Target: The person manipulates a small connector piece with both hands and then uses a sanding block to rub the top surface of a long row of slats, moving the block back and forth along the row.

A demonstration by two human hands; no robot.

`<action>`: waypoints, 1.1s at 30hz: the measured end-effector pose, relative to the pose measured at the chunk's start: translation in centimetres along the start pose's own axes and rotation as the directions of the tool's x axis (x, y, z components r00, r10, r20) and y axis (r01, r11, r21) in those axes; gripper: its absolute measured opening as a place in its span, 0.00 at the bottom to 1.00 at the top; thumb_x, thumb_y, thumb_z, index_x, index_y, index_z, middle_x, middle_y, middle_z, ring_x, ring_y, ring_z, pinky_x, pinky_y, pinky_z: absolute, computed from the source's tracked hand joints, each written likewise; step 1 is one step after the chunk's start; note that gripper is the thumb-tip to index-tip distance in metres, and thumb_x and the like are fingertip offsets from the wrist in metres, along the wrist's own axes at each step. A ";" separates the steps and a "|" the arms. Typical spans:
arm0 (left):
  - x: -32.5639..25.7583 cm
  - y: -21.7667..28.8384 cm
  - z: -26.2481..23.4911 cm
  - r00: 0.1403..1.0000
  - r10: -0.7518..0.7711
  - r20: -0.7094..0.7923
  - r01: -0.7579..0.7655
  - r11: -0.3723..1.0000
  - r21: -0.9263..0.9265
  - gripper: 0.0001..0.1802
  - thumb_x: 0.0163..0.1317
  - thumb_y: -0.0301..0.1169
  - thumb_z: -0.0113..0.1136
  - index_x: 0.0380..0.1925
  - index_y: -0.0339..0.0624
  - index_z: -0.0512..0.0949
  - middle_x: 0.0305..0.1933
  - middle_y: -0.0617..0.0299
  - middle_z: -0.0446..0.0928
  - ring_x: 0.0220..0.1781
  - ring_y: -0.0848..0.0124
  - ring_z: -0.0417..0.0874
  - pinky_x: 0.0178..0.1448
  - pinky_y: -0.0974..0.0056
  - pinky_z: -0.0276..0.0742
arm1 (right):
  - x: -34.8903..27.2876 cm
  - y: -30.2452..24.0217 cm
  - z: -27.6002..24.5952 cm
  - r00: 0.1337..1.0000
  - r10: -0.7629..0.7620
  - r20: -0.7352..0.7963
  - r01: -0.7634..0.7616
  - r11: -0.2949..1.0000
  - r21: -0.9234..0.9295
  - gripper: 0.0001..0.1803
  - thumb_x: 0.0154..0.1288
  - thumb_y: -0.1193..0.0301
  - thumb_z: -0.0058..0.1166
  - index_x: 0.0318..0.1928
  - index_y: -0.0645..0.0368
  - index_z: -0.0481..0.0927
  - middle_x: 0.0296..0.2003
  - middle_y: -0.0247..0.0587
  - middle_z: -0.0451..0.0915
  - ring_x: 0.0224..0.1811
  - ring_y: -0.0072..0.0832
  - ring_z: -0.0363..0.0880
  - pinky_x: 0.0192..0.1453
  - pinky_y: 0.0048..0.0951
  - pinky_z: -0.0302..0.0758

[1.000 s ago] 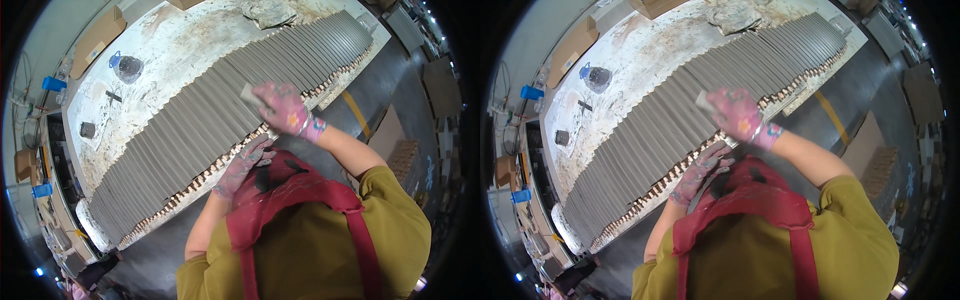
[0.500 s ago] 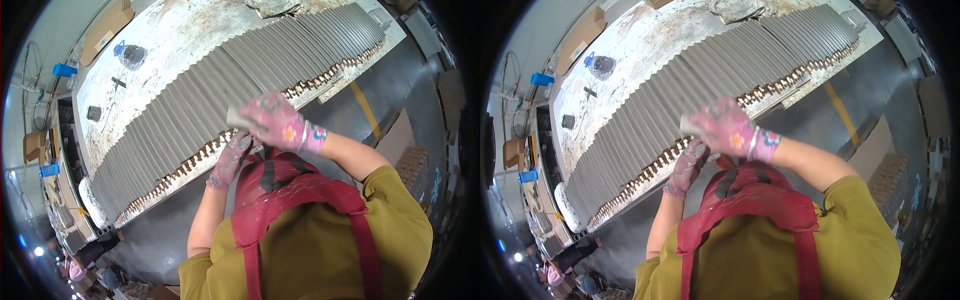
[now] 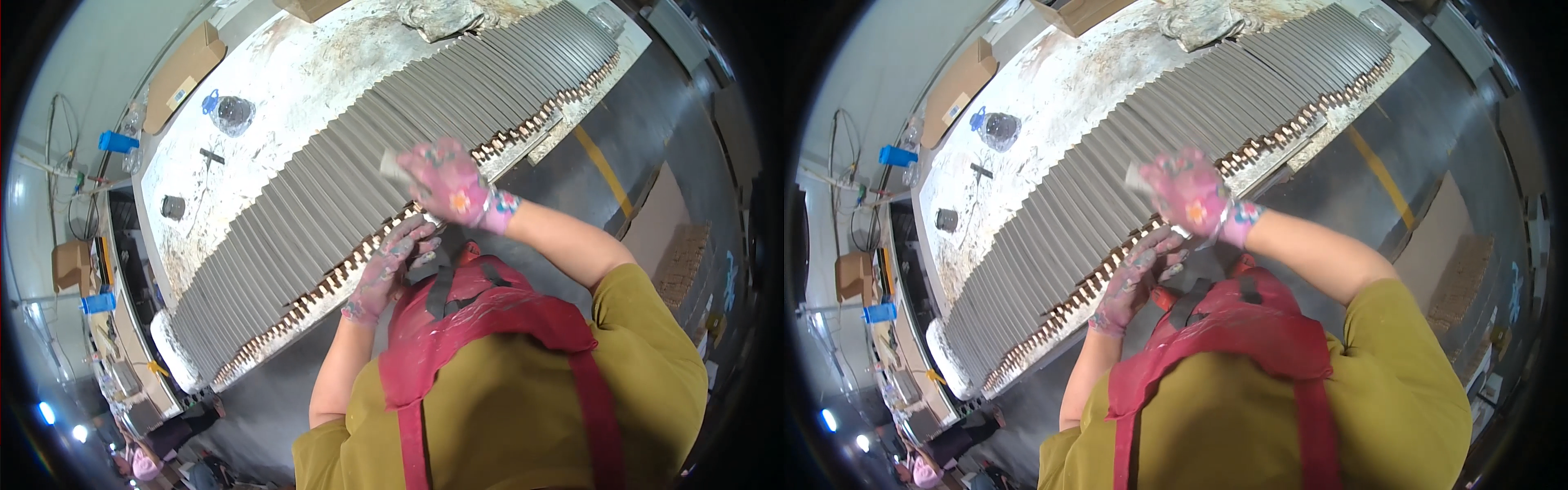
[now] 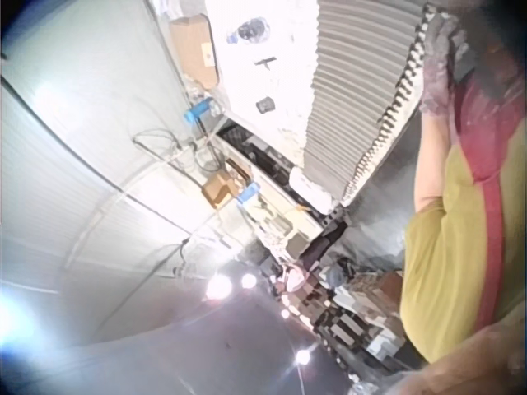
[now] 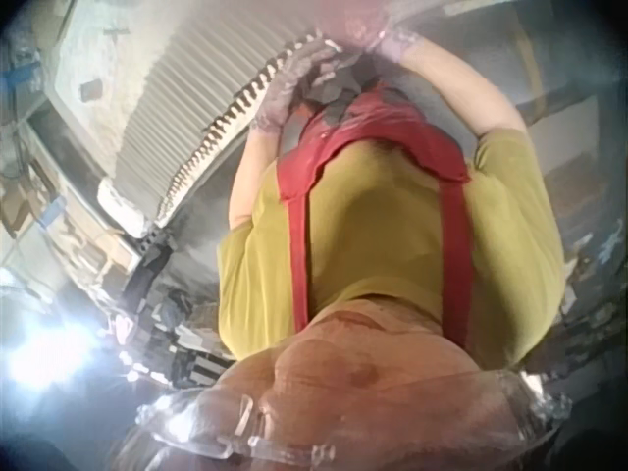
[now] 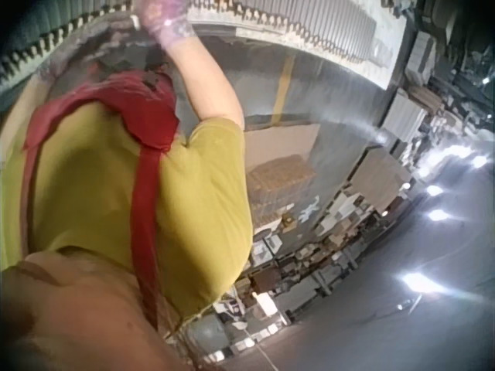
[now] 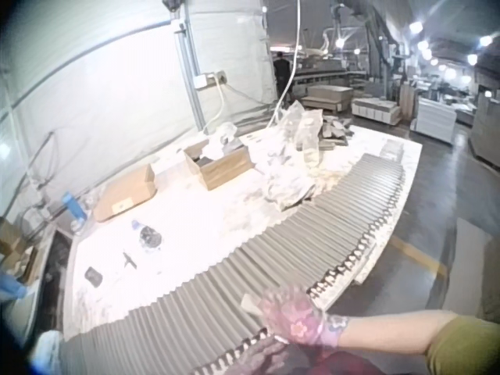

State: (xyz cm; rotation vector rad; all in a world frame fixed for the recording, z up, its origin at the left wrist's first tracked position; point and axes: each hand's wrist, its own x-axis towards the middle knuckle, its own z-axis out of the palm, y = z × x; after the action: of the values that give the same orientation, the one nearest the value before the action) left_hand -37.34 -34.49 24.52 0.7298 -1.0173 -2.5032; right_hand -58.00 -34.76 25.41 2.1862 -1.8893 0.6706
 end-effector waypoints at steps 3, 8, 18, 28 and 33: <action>-0.3 -0.9 -1.7 0.997 -0.053 -0.059 0.053 0.999 -0.001 0.36 0.66 0.44 0.55 0.68 0.36 0.58 0.64 0.56 0.68 0.61 0.65 0.71 0.67 0.61 0.63 | -1.9 -3.6 -2.5 0.943 -0.143 0.300 0.068 0.967 0.246 0.25 0.56 0.64 0.61 0.56 0.49 0.74 0.49 0.39 0.76 0.52 0.37 0.75 0.63 0.43 0.64; -0.7 0.9 -2.4 0.987 -0.078 0.138 0.079 0.997 -0.001 0.36 0.67 0.43 0.54 0.68 0.34 0.56 0.64 0.55 0.68 0.62 0.64 0.70 0.69 0.60 0.62 | 2.1 -1.5 -1.3 0.968 0.226 0.113 -0.236 0.968 0.088 0.24 0.55 0.61 0.62 0.53 0.49 0.76 0.46 0.43 0.79 0.47 0.44 0.77 0.56 0.43 0.69; -2.1 2.5 -3.1 0.978 -0.084 0.191 0.097 0.994 -0.058 0.32 0.71 0.40 0.49 0.69 0.37 0.55 0.67 0.55 0.65 0.65 0.65 0.69 0.69 0.60 0.63 | 3.5 -4.5 0.7 0.986 0.115 0.119 -0.124 0.989 0.075 0.23 0.57 0.62 0.59 0.54 0.51 0.75 0.44 0.46 0.78 0.44 0.45 0.77 0.52 0.44 0.71; -2.0 1.5 -3.5 0.990 -0.052 0.134 0.073 0.985 -0.157 0.33 0.70 0.40 0.50 0.69 0.36 0.56 0.63 0.55 0.68 0.63 0.65 0.71 0.67 0.60 0.66 | 1.7 -4.4 -0.8 0.987 0.031 0.157 -0.048 0.993 0.107 0.22 0.58 0.62 0.59 0.52 0.53 0.74 0.47 0.45 0.76 0.48 0.45 0.76 0.56 0.44 0.69; -2.6 1.3 -3.9 0.987 -0.058 0.150 0.086 0.979 -0.187 0.33 0.70 0.41 0.51 0.69 0.35 0.55 0.62 0.55 0.67 0.62 0.64 0.72 0.66 0.60 0.66 | 0.9 -4.9 -0.6 0.986 -0.028 0.163 -0.011 0.971 0.237 0.24 0.57 0.63 0.59 0.55 0.50 0.74 0.47 0.47 0.77 0.48 0.46 0.76 0.56 0.45 0.68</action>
State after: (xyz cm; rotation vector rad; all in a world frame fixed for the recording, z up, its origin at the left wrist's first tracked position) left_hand -32.86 -36.25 23.87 0.5436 -0.7902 -2.7029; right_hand -53.27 -34.43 27.09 2.4657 -1.9668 0.7721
